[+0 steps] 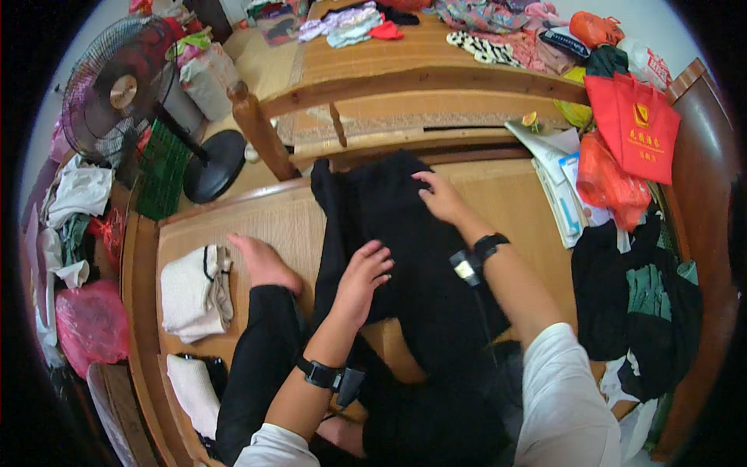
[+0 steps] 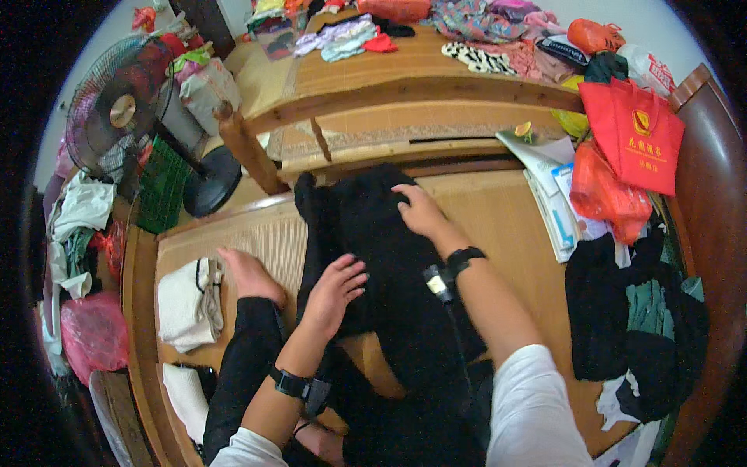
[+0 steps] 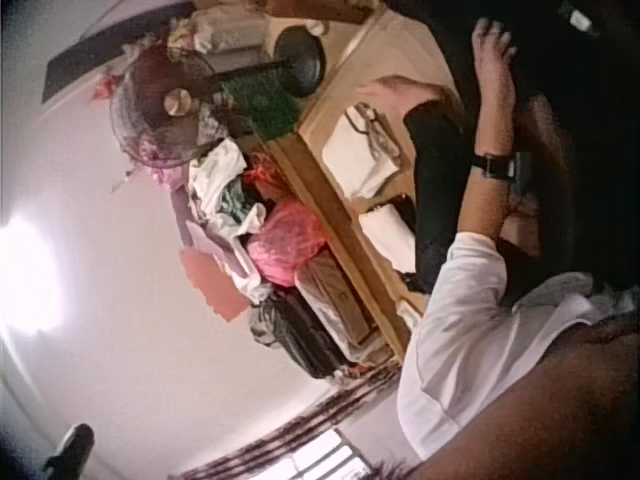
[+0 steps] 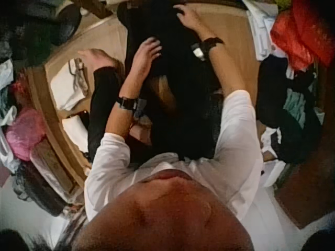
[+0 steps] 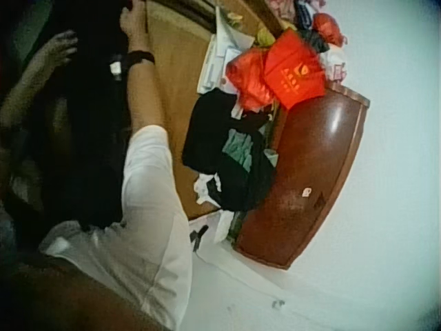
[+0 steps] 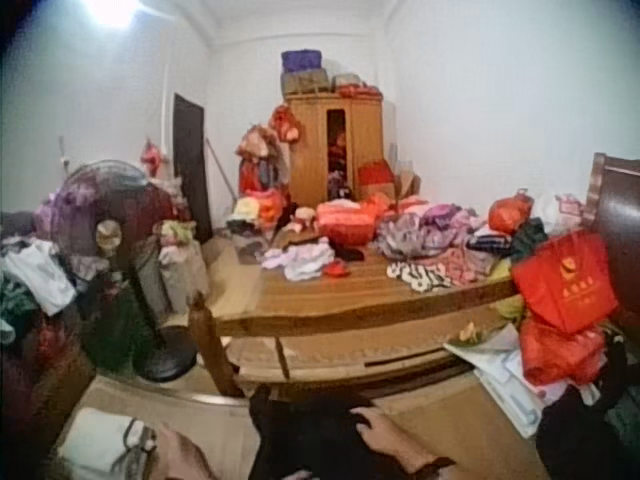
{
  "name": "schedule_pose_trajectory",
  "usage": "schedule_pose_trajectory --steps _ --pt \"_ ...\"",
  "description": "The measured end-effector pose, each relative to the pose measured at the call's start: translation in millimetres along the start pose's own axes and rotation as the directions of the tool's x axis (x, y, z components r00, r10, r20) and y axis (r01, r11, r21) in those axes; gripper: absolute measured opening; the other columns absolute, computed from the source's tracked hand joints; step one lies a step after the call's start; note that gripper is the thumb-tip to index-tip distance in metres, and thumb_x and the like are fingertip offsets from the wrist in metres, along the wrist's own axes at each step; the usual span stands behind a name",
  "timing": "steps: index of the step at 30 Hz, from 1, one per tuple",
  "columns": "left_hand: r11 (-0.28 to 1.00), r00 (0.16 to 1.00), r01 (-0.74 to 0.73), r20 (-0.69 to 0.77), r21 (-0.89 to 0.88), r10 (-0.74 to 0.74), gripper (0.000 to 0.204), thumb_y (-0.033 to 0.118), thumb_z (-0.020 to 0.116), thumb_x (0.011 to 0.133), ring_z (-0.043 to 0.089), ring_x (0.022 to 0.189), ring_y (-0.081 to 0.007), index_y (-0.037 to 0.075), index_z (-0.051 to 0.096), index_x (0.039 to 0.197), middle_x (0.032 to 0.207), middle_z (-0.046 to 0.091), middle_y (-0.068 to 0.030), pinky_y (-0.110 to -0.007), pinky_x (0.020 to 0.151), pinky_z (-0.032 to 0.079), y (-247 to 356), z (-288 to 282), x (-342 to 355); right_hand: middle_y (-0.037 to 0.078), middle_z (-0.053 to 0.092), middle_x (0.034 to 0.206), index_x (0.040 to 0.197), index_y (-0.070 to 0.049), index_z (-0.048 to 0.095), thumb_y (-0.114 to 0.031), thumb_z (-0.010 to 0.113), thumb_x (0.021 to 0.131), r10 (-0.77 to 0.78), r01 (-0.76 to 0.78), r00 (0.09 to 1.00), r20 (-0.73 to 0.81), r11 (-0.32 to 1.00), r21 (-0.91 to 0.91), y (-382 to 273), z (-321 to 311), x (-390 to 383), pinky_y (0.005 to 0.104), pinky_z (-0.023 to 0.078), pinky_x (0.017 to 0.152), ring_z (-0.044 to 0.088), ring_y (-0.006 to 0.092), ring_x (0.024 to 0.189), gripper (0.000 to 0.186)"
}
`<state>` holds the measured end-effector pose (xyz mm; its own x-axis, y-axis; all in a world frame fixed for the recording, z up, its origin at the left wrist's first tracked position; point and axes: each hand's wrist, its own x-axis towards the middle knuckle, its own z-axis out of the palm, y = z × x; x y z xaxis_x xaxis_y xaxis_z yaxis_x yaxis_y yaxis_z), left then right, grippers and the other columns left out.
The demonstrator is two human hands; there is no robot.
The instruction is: The recorder sits on a floor mat and folds a white ribbed sweater and two pairs of black pants.
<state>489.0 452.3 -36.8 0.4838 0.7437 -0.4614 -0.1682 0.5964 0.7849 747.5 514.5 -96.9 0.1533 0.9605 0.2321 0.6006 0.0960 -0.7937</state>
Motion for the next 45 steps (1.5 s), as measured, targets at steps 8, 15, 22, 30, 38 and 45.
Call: schedule_pose_trajectory --steps 8,15,22,30,38,45 --pt "0.126 0.567 -0.628 0.562 0.768 -0.602 0.079 0.037 0.069 0.078 0.045 0.117 -0.0361 -0.002 0.033 0.137 0.126 0.046 -0.0227 -0.040 0.101 0.036 -84 30 -168 0.005 0.060 0.104 0.113 -0.004 0.058 -0.010 0.060 0.087 0.181 -0.200 0.979 0.099 0.948 0.246 -122 -108 -155 0.0288 0.045 0.086 0.056 0.0142 0.096 0.027" --pt "-0.340 0.757 -0.615 0.414 0.711 -0.505 0.054 0.022 0.067 0.078 0.059 0.099 -0.0315 0.000 0.047 0.123 0.114 0.058 -0.0189 -0.040 0.083 0.045 -116 30 -210 0.004 0.062 0.097 0.107 -0.003 0.060 -0.007 0.064 0.082 0.352 -0.339 0.935 -0.053 0.925 0.170 -226 -162 -318 0.0251 0.046 0.079 0.058 0.0130 0.087 0.025" --pt "-0.359 0.746 -0.585 0.310 0.727 -0.589 0.039 0.021 0.060 0.081 0.062 0.098 -0.0288 0.004 0.057 0.116 0.106 0.065 -0.0140 -0.042 0.080 0.045 -135 11 -238 0.021 0.047 0.120 0.120 0.003 0.049 -0.033 0.076 0.071 0.268 -0.105 0.940 0.213 0.817 -0.567 -247 -75 -417 0.0409 0.041 0.092 0.046 0.0356 0.106 0.067" --pt "-0.501 0.880 -0.251 -0.021 0.828 -0.475 0.045 0.029 0.061 0.082 0.062 0.100 -0.0319 0.007 0.055 0.121 0.111 0.064 -0.0150 -0.044 0.082 0.047 -131 -13 -251 0.024 0.059 0.091 0.105 0.000 0.052 -0.019 0.068 0.076 0.323 -0.172 0.922 0.213 0.836 -0.521 -243 -69 -428 0.0460 0.045 0.078 0.054 0.0403 0.088 0.038" --pt "-0.038 0.988 -0.137 0.140 0.990 0.070 0.040 0.036 0.059 0.083 0.062 0.088 -0.0352 0.009 0.054 0.112 0.098 0.064 -0.0165 -0.047 0.077 0.048 -126 -13 -303 0.005 0.055 0.098 0.107 -0.003 0.046 -0.013 0.072 0.078 0.228 -0.341 0.880 0.416 0.914 0.220 -299 -84 -429 0.0274 0.045 0.078 0.053 0.0136 0.089 0.040" --pt "0.593 0.894 -0.314 0.020 0.741 0.448 0.012 0.014 0.056 0.079 0.061 0.071 -0.0313 0.008 0.057 0.090 0.073 0.062 -0.0153 -0.039 0.062 0.046 -117 -26 -316 0.011 0.058 0.110 0.115 -0.002 0.044 -0.006 0.072 0.073 0.089 -0.307 0.933 0.348 0.699 0.646 -363 -123 -421 0.0304 0.044 0.091 0.057 0.0184 0.101 0.051"
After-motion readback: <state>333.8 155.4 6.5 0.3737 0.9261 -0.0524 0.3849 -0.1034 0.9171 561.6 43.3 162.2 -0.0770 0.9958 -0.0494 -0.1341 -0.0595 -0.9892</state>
